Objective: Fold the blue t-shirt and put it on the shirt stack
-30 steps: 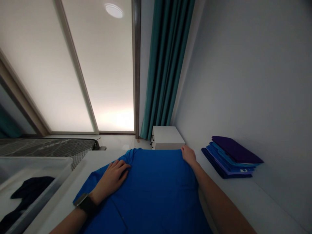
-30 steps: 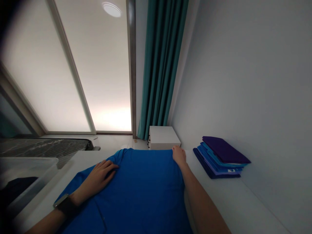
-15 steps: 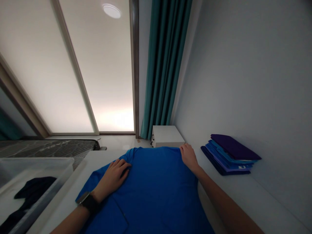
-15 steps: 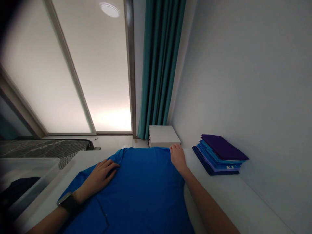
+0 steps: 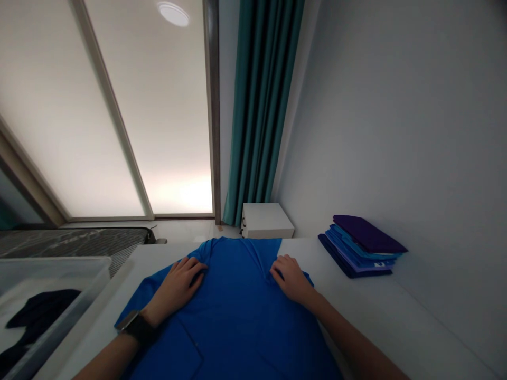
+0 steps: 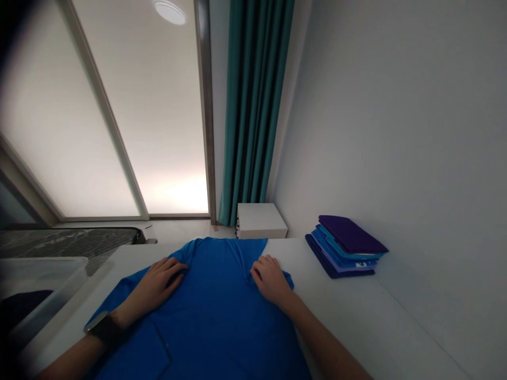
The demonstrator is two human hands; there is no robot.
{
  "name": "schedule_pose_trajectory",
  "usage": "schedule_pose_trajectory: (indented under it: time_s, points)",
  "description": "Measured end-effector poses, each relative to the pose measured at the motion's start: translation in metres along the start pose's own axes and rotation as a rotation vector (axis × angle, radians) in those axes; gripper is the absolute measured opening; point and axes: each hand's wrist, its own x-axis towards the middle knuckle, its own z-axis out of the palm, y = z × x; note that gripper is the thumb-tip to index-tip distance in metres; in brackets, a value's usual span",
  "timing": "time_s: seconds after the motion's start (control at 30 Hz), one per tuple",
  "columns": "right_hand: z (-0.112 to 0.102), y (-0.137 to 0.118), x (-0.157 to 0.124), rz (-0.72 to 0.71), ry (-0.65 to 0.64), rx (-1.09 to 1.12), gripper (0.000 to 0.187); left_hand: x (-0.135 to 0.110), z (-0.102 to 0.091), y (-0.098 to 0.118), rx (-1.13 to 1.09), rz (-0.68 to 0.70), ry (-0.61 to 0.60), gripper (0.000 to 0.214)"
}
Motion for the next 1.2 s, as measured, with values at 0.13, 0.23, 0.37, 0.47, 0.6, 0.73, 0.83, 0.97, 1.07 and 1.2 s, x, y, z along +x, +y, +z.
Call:
schedule_pose_trajectory:
  time_s: [0.13, 0.23, 0.37, 0.47, 0.6, 0.73, 0.83, 0.97, 1.07, 1.2]
  points:
    - [0.002, 0.039, 0.026, 0.329, 0.019, 0.113, 0.016, 0.001, -0.001, 0.001, -0.001, -0.002, 0.003, 0.027]
    - [0.007, 0.064, 0.047, 0.486, 0.012, 0.110, 0.026, 0.000, -0.002, 0.002, -0.003, -0.003, 0.010, 0.027]
    - [0.017, 0.082, 0.069, 0.621, -0.001, 0.055, 0.025, 0.000, -0.003, 0.002, -0.014, -0.009, 0.019, 0.026]
    - [0.025, 0.086, 0.081, 0.659, 0.001, 0.019, 0.028, 0.000, -0.002, 0.001, -0.022, -0.013, 0.016, 0.026]
    - [0.032, 0.087, 0.089, 0.620, 0.018, 0.018, 0.018, 0.001, -0.001, 0.001, -0.074, -0.029, 0.003, 0.023]
    - [0.033, 0.089, 0.091, 0.568, 0.054, 0.052, 0.015, 0.001, -0.004, 0.000, -0.162, -0.044, 0.062, 0.022]
    - [0.027, 0.092, 0.089, 0.545, 0.089, 0.077, 0.015, 0.002, -0.010, -0.004, -0.181, -0.091, 0.138, 0.021]
    - [0.013, 0.098, 0.088, 0.521, 0.138, 0.128, 0.015, 0.006, -0.021, -0.015, -0.212, -0.185, 0.198, 0.032]
    - [0.005, 0.098, 0.088, 0.495, 0.187, 0.181, 0.014, 0.008, -0.026, -0.024, -0.266, -0.261, 0.199, 0.033]
    - [0.004, 0.084, 0.084, 0.438, 0.240, 0.257, 0.014, 0.008, -0.025, -0.027, -0.416, -0.412, 0.139, 0.033]
